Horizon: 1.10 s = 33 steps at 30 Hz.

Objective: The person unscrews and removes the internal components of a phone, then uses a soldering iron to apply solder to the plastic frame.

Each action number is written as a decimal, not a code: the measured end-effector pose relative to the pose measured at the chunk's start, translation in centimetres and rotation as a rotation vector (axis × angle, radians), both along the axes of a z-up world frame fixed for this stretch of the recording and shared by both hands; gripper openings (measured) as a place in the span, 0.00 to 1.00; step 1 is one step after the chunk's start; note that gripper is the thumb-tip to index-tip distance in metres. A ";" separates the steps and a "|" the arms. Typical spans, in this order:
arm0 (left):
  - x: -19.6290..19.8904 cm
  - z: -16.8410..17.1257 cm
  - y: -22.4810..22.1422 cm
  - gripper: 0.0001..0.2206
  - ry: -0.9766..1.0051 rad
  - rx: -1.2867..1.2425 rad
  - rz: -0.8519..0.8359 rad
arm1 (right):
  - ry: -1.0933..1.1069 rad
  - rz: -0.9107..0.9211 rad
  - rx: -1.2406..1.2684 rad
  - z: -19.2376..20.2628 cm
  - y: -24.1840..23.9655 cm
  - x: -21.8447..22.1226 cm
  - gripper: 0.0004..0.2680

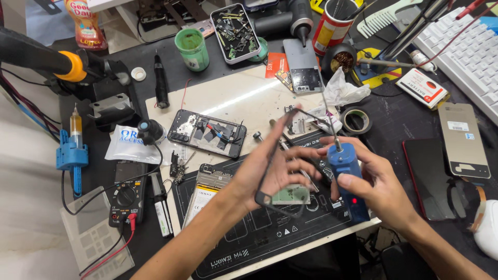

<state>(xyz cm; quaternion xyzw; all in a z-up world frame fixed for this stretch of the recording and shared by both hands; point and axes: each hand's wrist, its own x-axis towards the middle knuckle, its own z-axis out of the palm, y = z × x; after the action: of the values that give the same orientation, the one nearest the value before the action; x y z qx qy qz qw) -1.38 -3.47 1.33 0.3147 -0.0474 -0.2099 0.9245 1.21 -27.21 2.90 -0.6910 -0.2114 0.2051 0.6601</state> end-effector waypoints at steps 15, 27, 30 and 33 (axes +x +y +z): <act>0.4 0.8 2.2 0.28 0.077 -0.141 0.072 | -0.385 -0.031 -0.812 1.9 3.1 -2.7 0.25; -0.1 0.4 1.7 0.28 0.053 -0.102 0.048 | -0.439 -0.036 -0.824 1.3 2.9 -2.6 0.24; -0.1 0.4 1.6 0.28 0.070 -0.077 0.057 | -0.436 -0.044 -0.839 1.2 3.0 -2.7 0.24; 0.0 0.6 1.9 0.29 0.066 -0.083 0.058 | -0.453 -0.050 -0.802 1.3 3.0 -2.7 0.24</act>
<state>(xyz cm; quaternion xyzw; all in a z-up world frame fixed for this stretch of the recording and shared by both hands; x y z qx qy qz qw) -1.38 -1.60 1.91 0.2703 -0.0161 -0.1911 0.9435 -1.47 -24.23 4.21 -0.9241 -0.2375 0.0987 0.2825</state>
